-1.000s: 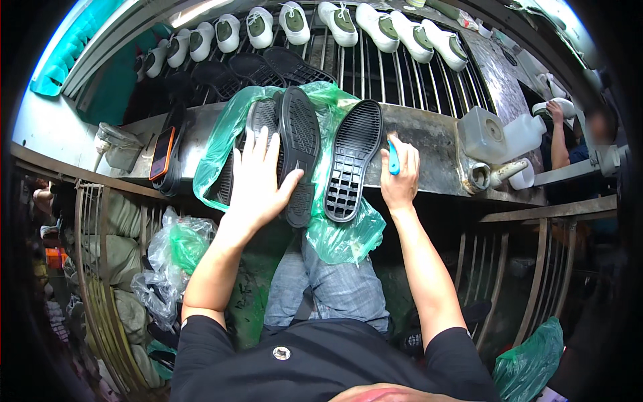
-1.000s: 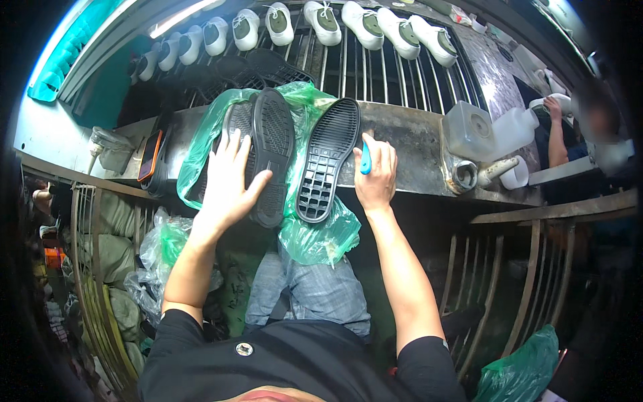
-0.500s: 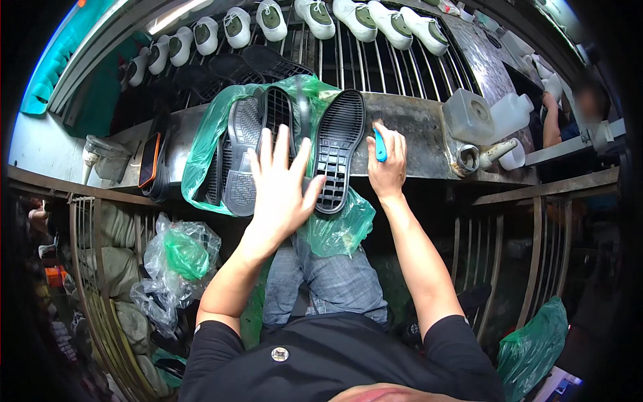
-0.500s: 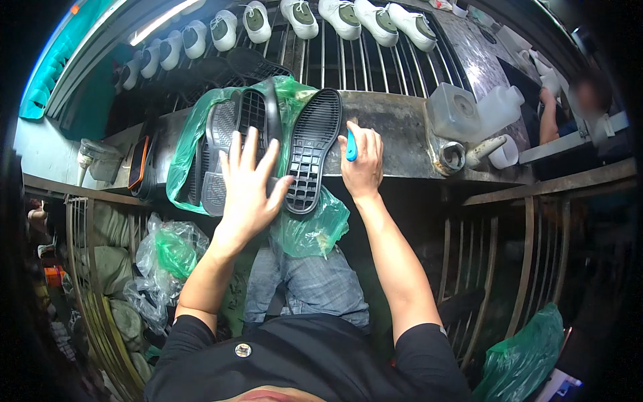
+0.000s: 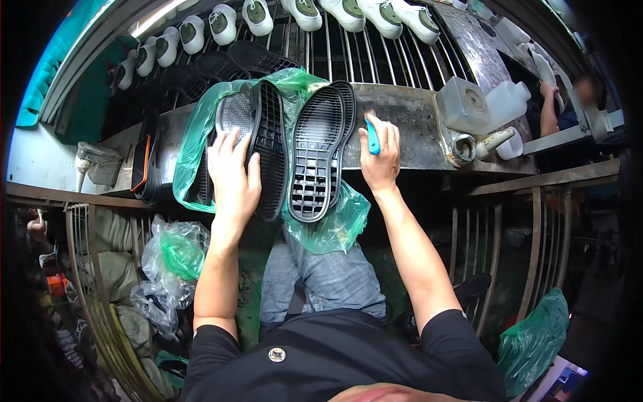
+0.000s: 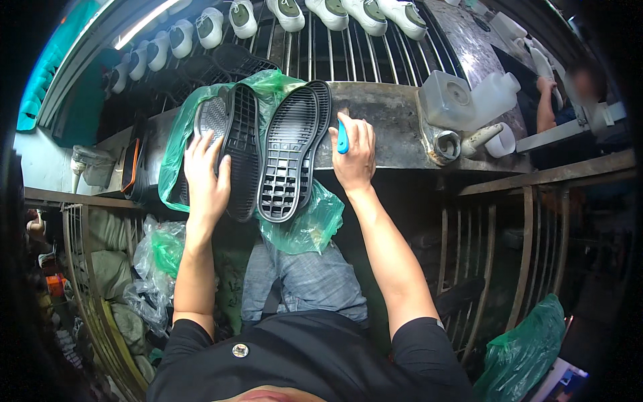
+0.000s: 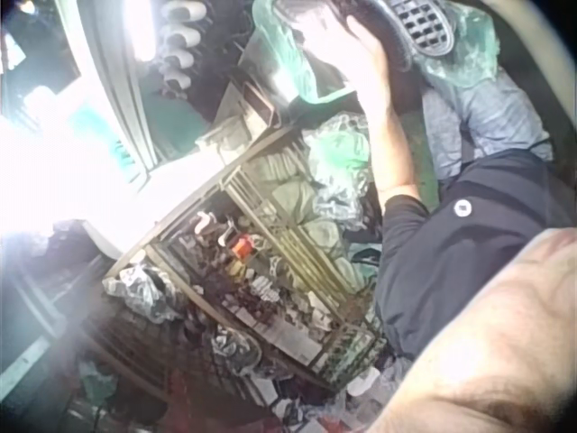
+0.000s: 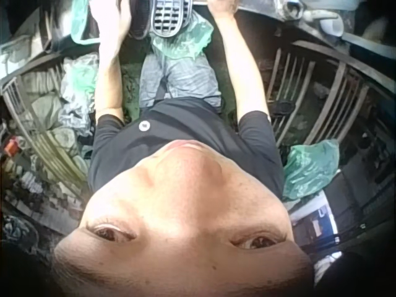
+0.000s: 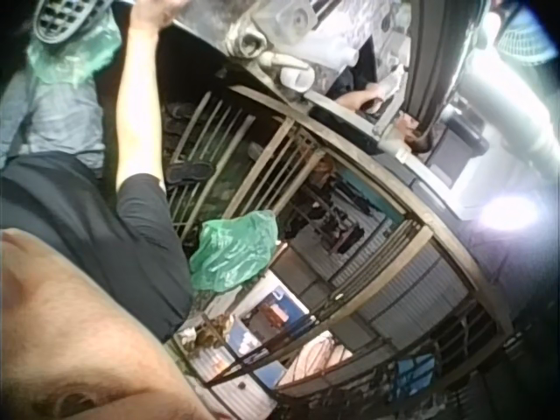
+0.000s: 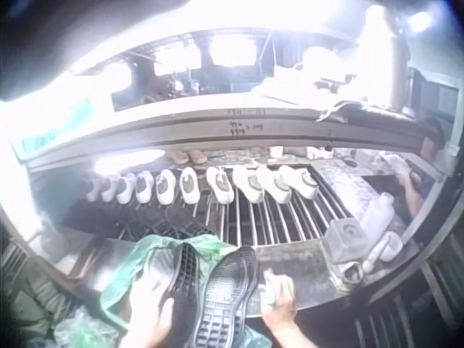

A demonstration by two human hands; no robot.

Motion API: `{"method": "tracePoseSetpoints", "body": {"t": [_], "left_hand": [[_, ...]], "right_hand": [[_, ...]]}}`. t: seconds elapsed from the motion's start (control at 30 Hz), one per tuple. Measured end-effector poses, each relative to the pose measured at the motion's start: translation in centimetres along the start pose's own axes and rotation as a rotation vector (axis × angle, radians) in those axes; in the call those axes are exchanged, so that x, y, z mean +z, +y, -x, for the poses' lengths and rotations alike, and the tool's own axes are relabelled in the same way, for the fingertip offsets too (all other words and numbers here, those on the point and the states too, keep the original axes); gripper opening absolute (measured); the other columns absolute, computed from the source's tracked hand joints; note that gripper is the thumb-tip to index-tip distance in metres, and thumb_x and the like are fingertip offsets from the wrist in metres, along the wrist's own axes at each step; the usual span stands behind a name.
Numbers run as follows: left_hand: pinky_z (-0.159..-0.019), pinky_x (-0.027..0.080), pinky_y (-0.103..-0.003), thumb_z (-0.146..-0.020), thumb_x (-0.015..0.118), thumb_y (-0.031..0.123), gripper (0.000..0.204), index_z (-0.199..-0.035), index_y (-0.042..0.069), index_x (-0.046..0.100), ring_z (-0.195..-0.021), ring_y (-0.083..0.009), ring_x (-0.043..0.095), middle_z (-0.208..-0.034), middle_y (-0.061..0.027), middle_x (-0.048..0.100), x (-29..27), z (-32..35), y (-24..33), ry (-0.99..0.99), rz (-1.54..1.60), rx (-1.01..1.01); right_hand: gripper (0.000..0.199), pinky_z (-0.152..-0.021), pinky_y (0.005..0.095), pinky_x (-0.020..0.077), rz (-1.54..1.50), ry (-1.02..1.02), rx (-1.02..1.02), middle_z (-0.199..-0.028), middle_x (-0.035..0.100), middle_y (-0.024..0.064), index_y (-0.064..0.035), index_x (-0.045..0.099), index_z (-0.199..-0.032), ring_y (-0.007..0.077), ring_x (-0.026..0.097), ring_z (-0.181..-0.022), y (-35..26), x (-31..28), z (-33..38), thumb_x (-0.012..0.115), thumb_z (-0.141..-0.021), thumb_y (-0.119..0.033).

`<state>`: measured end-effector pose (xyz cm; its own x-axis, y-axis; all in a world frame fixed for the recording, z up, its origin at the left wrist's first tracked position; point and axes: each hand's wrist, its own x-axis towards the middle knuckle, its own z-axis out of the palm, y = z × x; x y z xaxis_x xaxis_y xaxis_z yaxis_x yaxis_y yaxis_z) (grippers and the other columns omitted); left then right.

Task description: Applying adhesive to the bottom of shoe soles using a brush.

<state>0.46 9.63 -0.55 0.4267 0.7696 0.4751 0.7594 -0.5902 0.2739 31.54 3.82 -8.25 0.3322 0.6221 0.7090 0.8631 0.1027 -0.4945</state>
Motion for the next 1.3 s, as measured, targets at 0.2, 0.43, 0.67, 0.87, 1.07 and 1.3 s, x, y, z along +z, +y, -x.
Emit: {"method": "tracePoseSetpoints", "body": {"t": [0.2,0.43,0.67,0.87,1.07,1.3], "left_hand": [[-0.105,0.057,-0.035,-0.111,0.06,0.011,0.038,-0.145,-0.004,0.066,-0.117,-0.0195,0.073,-0.134,-0.0142,0.075,-3.0,-3.1,-0.7,-0.058,1.107,-0.511],[-0.127,0.034,-0.068,-0.114,0.056,0.021,0.052,-0.165,0.018,0.045,-0.15,-0.0353,0.051,-0.165,-0.0115,0.053,-0.4,0.2,7.2,0.092,2.247,-0.414],[-0.123,0.03,-0.082,-0.11,0.049,0.063,0.085,-0.173,0.008,0.032,-0.165,-0.0559,0.018,-0.177,-0.0298,0.025,0.1,4.7,10.1,-0.457,3.0,-1.011],[-0.125,0.034,-0.074,-0.11,0.05,0.052,0.081,-0.171,0.003,0.034,-0.162,-0.0575,0.027,-0.176,-0.0294,0.031,1.9,8.5,14.4,-0.812,2.608,-0.968],[-0.128,0.032,-0.072,-0.114,0.045,0.052,0.077,-0.173,0.004,0.03,-0.159,-0.0549,0.035,-0.175,-0.0269,0.035,3.6,10.3,16.2,-0.866,2.517,-1.279],[-0.128,0.031,-0.072,-0.115,0.041,0.06,0.077,-0.177,0.016,0.024,-0.16,-0.0439,0.04,-0.178,-0.0188,0.033,3.4,10.3,13.8,-0.697,2.389,-1.101]], "right_hand": [[0.035,-0.098,0.0506,0.0522,-0.021,0.01,-0.002,-0.111,0.067,0.015,-0.0043,0.067,-0.132,0.0385,0.065,-0.108,-0.1,0.0,0.2,0.076,-0.102,-0.021],[0.026,-0.101,0.0463,0.0538,-0.201,0.1,0.11,-0.124,0.073,0.0172,-0.001,0.069,-0.129,0.0382,0.068,-0.116,0.3,-1.6,0.1,0.069,-0.108,-0.016],[0.017,-0.078,0.0331,0.0563,-0.299,0.18,0.353,-0.098,0.077,0.0099,-0.0011,0.071,-0.119,0.0174,0.072,-0.085,2.8,-11.8,3.5,0.067,-0.11,-0.015],[0.025,-0.086,0.0349,0.0583,-0.075,0.227,0.385,-0.108,0.079,0.0113,-0.0001,0.07,-0.124,0.0184,0.075,-0.095,6.7,-20.6,2.1,0.062,-0.114,-0.021],[0.021,-0.093,0.0416,0.0575,0.11,0.085,0.407,-0.109,0.078,0.0171,-0.002,0.073,-0.12,0.0341,0.076,-0.106,7.5,-21.4,2.5,0.067,-0.11,-0.019],[0.027,-0.095,0.0318,0.0549,-0.318,0.29,0.505,-0.108,0.075,0.0086,0.0019,0.068,-0.123,0.0142,0.069,-0.098,6.2,-20.5,3.6,0.059,-0.117,-0.022]]}}
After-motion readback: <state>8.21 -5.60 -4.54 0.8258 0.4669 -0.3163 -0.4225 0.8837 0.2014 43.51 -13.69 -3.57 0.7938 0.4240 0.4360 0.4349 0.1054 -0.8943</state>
